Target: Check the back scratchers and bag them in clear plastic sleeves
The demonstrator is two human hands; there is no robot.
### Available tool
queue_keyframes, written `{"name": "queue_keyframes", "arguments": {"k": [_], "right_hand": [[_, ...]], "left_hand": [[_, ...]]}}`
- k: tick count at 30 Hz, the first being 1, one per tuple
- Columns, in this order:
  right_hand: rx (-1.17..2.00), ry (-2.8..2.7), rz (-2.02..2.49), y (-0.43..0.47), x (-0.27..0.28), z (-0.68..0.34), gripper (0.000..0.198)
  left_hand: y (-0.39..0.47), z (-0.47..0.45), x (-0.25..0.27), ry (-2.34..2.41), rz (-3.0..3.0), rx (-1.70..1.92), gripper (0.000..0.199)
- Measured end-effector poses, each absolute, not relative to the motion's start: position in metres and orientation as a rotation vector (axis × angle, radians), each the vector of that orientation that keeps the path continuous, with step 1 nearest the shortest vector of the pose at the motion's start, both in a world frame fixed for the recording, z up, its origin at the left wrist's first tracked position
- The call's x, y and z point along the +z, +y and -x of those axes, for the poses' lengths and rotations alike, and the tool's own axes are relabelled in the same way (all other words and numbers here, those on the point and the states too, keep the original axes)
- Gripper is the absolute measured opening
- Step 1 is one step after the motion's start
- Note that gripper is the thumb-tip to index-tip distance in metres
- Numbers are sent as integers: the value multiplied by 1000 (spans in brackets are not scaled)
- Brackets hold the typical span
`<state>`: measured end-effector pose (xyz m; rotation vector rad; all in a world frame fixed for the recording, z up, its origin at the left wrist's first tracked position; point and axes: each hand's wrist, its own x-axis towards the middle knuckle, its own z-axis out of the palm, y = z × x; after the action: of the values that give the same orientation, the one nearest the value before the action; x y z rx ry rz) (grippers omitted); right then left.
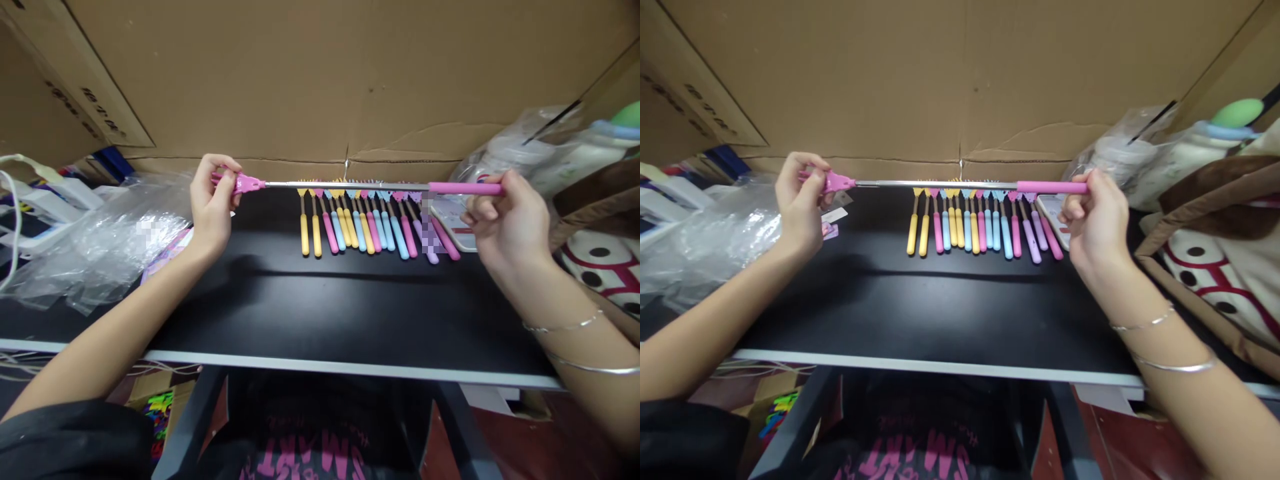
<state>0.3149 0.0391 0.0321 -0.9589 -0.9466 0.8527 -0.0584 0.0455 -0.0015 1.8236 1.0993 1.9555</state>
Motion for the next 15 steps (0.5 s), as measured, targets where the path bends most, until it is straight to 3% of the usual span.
{"name": "queue_keyframes", "arguments": {"k": [5,10,15], "right_hand": [[841,-1062,876,31,14,-298,21],[1090,-1522,966,19,1,-280,34],[1096,-1482,975,22,4,-282,36]], "left_hand": [[38,43,-12,1119,-1833,2012,11],[21,21,-15,1018,-1979,1625,27],[18,20,-17,1041,-1979,1520,20]]}}
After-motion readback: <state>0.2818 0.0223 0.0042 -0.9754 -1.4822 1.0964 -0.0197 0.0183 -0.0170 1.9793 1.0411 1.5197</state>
